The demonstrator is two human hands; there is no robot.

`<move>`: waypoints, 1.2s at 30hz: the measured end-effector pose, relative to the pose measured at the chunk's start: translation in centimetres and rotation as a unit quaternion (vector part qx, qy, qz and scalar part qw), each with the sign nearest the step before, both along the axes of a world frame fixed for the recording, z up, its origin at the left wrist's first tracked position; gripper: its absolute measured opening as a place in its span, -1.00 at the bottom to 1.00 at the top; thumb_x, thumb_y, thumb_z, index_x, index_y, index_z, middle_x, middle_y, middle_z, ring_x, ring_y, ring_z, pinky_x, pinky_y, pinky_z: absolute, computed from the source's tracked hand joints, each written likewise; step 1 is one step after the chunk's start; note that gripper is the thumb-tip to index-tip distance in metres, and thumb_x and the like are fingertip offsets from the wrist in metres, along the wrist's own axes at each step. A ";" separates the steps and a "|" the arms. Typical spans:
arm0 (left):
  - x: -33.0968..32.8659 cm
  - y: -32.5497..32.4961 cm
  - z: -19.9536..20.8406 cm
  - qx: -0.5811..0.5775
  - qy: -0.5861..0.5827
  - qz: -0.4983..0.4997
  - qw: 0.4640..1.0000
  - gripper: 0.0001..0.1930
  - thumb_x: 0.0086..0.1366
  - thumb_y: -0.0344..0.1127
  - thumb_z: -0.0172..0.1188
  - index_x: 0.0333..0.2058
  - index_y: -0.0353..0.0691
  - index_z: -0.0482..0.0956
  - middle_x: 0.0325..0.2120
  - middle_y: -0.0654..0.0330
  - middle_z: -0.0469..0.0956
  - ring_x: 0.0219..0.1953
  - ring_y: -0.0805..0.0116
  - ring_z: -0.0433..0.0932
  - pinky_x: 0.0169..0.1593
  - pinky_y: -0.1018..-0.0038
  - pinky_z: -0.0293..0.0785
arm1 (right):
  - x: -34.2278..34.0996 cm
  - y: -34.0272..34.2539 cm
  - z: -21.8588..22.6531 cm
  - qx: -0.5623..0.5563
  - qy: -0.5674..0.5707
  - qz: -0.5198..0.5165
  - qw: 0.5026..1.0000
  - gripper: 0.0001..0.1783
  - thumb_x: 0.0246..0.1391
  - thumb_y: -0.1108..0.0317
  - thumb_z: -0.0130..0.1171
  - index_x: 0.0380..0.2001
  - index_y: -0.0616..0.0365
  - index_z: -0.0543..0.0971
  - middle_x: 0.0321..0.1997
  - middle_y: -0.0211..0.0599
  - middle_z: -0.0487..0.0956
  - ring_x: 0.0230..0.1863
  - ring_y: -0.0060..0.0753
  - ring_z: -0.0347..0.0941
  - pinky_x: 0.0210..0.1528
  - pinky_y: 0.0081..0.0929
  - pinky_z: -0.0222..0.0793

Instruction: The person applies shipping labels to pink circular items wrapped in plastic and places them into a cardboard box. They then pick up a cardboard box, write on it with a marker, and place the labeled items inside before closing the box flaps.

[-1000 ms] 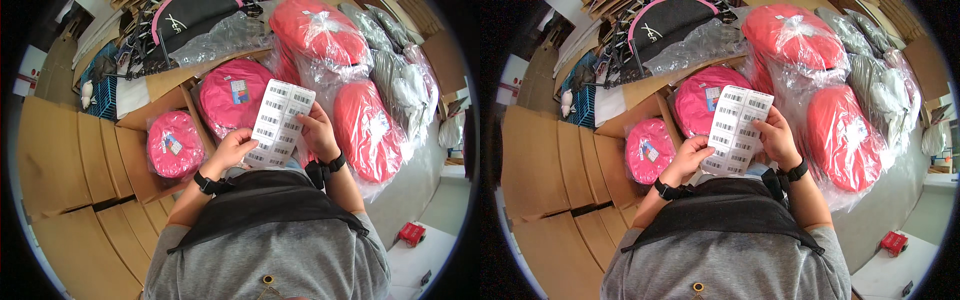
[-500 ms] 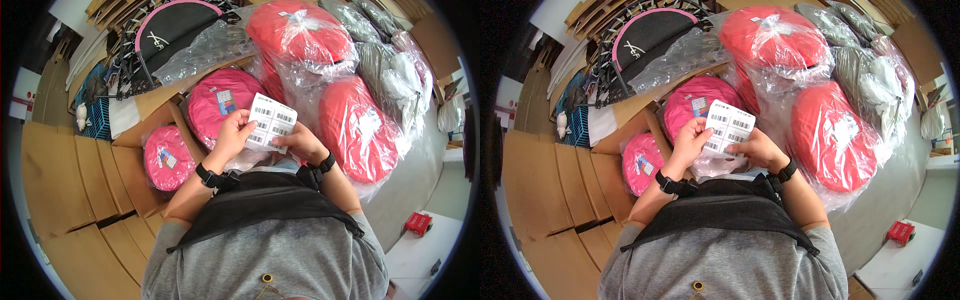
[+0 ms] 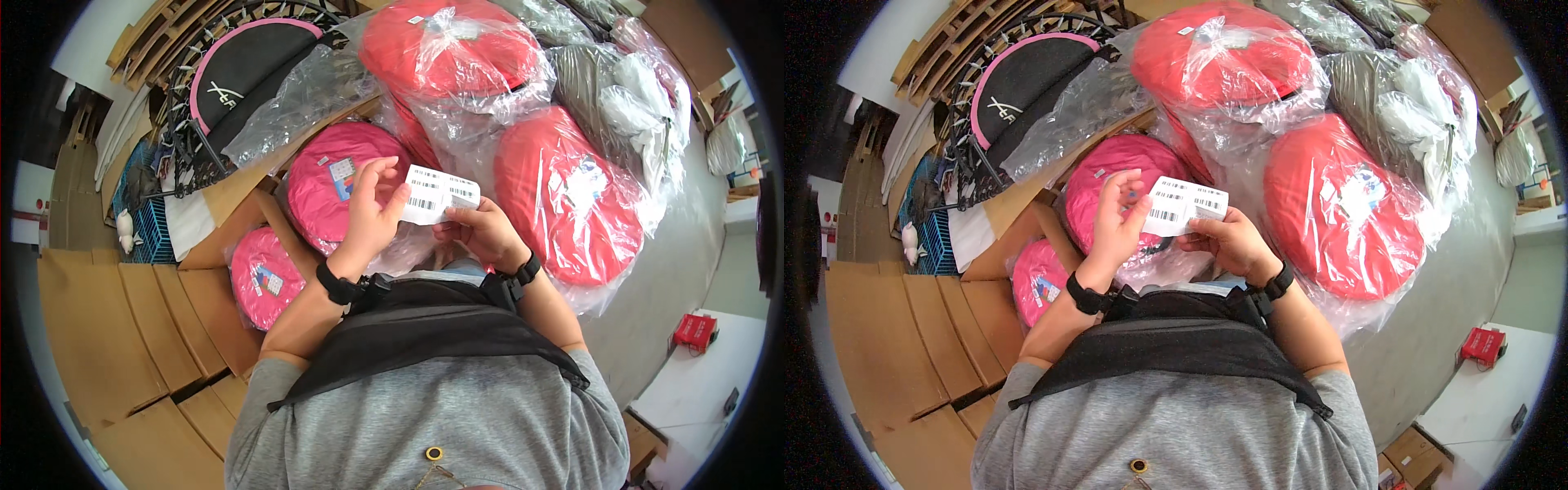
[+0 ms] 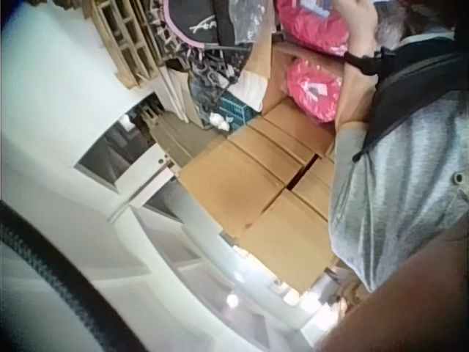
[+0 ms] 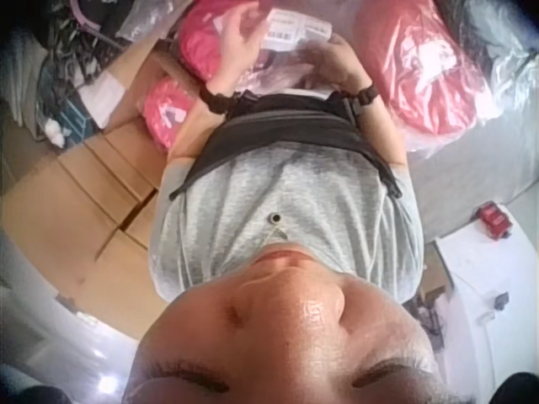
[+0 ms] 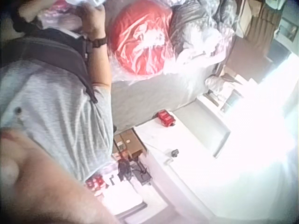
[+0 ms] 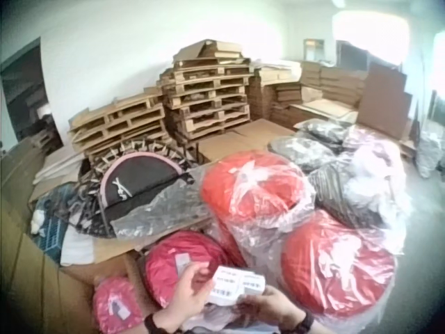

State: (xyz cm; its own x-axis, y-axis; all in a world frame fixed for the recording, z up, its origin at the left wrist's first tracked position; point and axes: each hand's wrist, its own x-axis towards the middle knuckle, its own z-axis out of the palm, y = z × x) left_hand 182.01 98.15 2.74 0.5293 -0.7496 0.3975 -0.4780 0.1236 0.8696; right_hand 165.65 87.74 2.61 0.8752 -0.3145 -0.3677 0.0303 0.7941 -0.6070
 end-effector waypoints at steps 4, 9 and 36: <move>-0.2 0.0 1.0 0.021 0.056 -0.015 0.998 -0.58 0.02 -0.42 0.18 -0.13 -0.30 0.28 -0.26 0.14 0.34 -0.24 0.40 0.37 -0.23 0.53 0.34 | 0.2 -0.4 0.5 -0.055 0.000 -0.046 0.997 -0.69 0.02 0.50 0.00 -0.11 0.26 0.36 -0.19 -0.22 0.48 -0.27 -0.38 0.46 -0.22 -0.45 0.43; 0.1 -0.4 2.0 0.043 -0.184 -0.002 0.982 -0.63 0.01 -0.42 0.19 -0.18 -0.30 0.32 -0.26 0.12 0.34 -0.24 0.37 0.37 -0.21 0.50 0.32 | 0.7 -1.1 0.4 -0.117 0.008 -0.067 0.991 -0.70 0.04 0.50 -0.03 -0.11 0.27 0.36 -0.21 -0.23 0.49 -0.29 -0.41 0.46 -0.18 -0.44 0.40; 4.0 -2.2 7.4 0.205 -0.014 -0.207 0.957 -0.62 0.02 -0.51 0.12 -0.12 -0.24 0.36 -0.37 0.20 0.46 -0.26 0.44 0.44 -0.19 0.50 0.36 | 3.3 -2.3 1.4 -0.426 0.042 0.062 0.901 -0.82 -0.07 0.42 0.14 -0.39 0.33 0.52 -0.49 -0.43 0.51 -0.42 -0.71 0.34 -0.35 -0.67 0.30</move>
